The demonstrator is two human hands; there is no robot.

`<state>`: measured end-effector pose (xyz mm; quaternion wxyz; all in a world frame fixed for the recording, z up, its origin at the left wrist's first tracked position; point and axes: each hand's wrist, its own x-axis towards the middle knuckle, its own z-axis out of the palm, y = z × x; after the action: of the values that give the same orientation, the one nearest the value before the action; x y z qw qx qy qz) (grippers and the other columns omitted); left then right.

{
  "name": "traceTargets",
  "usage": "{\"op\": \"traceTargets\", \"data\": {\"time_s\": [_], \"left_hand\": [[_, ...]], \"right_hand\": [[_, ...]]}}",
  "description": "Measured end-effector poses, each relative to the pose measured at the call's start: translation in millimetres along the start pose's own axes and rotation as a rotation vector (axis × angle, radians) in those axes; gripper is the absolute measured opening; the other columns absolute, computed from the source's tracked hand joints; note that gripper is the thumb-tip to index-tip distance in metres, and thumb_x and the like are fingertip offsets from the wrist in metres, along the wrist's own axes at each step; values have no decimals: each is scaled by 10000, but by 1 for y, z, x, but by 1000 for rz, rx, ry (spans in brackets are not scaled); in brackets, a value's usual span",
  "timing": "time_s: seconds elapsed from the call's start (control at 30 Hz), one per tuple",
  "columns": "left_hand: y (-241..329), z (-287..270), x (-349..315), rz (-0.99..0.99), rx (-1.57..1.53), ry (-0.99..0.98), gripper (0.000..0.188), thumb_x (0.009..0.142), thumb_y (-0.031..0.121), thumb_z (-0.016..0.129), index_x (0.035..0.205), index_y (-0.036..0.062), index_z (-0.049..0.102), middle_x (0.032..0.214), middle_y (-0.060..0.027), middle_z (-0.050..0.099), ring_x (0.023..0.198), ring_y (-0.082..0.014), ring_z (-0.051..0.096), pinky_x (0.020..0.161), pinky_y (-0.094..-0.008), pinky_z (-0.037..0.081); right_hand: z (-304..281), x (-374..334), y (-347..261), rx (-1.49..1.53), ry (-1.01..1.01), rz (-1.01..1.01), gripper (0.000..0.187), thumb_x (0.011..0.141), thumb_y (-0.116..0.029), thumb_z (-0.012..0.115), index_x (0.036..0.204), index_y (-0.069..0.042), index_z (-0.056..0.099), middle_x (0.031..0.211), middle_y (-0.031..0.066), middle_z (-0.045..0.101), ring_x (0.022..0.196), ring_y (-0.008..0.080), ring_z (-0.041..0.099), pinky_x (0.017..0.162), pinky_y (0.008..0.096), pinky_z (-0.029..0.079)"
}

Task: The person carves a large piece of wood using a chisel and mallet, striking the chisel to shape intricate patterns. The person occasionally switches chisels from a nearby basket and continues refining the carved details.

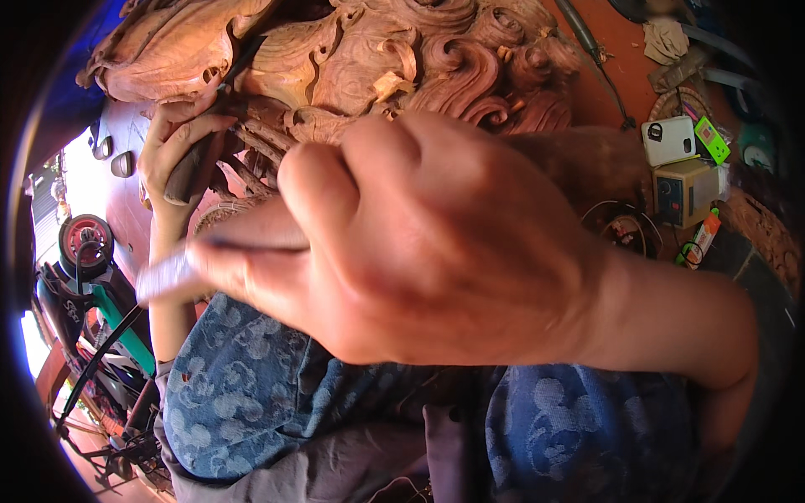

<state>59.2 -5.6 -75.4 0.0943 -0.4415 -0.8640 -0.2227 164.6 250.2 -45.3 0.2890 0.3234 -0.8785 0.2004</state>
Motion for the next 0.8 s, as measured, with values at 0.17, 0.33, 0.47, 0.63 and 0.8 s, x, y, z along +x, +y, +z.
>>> {"op": "traceTargets", "data": {"time_s": [0.17, 0.33, 0.47, 0.63, 0.8], "left_hand": [[-7, -1, -3, -5, -27, 13, 214, 713, -124, 693, 877, 11, 714, 989, -117, 629, 1047, -219, 650, 854, -275, 526], [0, -3, -2, -48, -80, 32, 231, 673, -122, 706, 874, -9, 711, 969, -133, 638, 1009, -216, 655, 876, -302, 526], [12, -3, -1, 34, -251, 102, 191, 665, -138, 689, 825, -33, 689, 953, -154, 631, 932, -264, 660, 900, -401, 550], [28, 6, -6, 65, -293, 205, 183, 634, -124, 712, 796, -50, 668, 923, -178, 633, 924, -348, 675, 888, -422, 559], [16, 1, -3, 81, -118, 101, 209, 627, -109, 725, 825, -53, 688, 915, -174, 633, 1004, -359, 659, 897, -425, 555]], "right_hand": [[1, 5, 4, -33, 66, -78, 422, 705, -289, 786, 1113, -365, 709, 668, -12, 359, 501, 118, 427, 418, 235, 406], [-10, 9, 0, -171, -108, -63, 535, 651, -237, 784, 1156, -383, 683, 645, -37, 313, 464, 93, 404, 413, 223, 404], [-9, 7, -2, -4, -74, -40, 415, 768, -281, 755, 1161, -386, 674, 629, -46, 284, 463, 64, 376, 387, 200, 374], [-12, -22, 3, 71, -133, 37, 440, 760, -271, 766, 1175, -380, 667, 628, -39, 284, 460, 72, 374, 390, 206, 374], [-18, -27, 4, 123, -239, 67, 456, 745, -258, 775, 1176, -362, 673, 625, -35, 287, 456, 81, 373, 391, 221, 375]]}}
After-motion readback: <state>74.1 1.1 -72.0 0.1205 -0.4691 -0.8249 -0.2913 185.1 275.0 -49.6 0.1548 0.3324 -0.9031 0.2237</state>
